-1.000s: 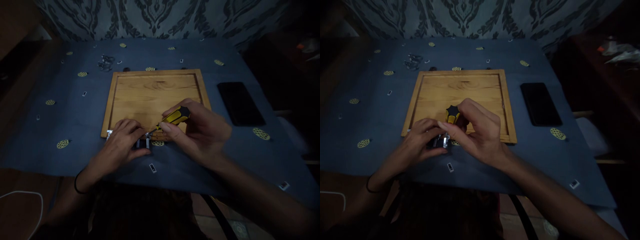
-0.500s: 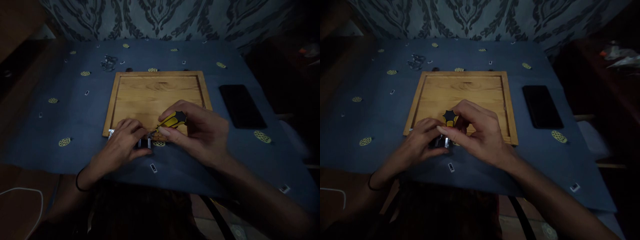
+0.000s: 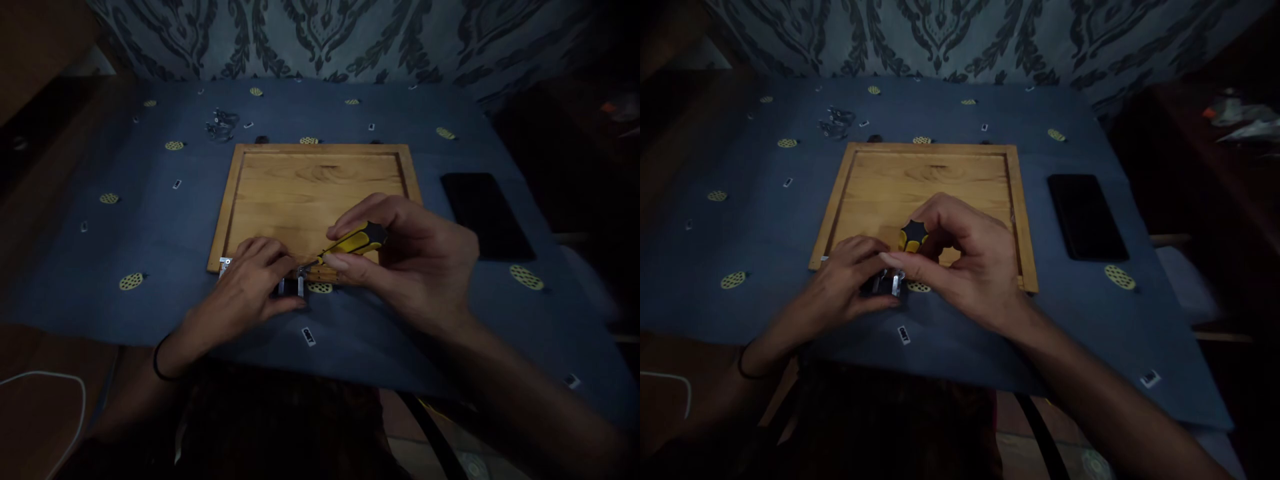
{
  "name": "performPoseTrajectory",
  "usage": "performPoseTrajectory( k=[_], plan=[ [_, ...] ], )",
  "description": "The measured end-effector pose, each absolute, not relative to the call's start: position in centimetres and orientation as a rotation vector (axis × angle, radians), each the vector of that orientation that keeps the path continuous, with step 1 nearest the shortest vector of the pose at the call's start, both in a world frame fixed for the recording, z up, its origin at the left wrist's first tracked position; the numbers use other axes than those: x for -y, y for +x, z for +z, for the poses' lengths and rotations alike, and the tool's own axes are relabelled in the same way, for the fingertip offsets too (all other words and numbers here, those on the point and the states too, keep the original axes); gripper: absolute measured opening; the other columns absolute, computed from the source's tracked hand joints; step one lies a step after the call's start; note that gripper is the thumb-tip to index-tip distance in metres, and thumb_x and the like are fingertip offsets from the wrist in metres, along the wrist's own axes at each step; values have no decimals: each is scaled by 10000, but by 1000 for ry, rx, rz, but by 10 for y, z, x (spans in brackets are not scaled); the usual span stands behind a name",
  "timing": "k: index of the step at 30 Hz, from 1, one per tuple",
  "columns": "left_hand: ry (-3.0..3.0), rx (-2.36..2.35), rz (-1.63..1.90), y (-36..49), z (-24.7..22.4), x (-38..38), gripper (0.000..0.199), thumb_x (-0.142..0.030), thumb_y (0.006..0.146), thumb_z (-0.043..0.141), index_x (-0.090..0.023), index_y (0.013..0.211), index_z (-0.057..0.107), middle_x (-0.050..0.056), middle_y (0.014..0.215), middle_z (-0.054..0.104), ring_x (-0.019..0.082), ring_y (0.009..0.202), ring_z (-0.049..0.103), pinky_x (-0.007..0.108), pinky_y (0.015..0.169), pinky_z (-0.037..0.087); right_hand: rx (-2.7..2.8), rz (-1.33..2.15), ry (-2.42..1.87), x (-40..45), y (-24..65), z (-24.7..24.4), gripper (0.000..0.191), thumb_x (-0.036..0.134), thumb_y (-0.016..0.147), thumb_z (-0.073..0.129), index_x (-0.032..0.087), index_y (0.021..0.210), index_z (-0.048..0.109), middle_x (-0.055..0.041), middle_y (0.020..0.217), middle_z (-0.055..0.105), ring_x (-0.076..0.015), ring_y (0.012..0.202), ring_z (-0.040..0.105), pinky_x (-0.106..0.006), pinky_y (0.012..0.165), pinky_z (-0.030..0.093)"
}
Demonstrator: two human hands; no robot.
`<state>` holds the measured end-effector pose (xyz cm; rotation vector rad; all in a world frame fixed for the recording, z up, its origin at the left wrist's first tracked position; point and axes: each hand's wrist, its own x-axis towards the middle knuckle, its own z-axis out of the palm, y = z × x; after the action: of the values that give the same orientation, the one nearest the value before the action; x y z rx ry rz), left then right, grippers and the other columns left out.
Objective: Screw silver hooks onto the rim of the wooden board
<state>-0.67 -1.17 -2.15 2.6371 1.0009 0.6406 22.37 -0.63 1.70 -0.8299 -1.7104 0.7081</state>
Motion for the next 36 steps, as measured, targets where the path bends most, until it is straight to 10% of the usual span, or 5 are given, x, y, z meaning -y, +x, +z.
performPoseTrajectory(
  k=[11,36],
  plan=[
    [2635,-1007,651,-7,-24,12,380,-555,1013,671,-193,1125,692,91,1111,695,281,1063,641,464,953,525,1757,865,-769,9,225,24,180,259,940,781,295,1115,765,5,990,774,-146,773,740,-289,658,636],
    [2661,-948,706,-8,-26,10,458,-555,1020,645,-140,1214,674,116,1108,707,304,1047,659,493,940,535,1679,491,-844,13,222,19,234,379,878,865,320,938,646,23,803,683,-168,621,634,-336,518,542]
  ],
)
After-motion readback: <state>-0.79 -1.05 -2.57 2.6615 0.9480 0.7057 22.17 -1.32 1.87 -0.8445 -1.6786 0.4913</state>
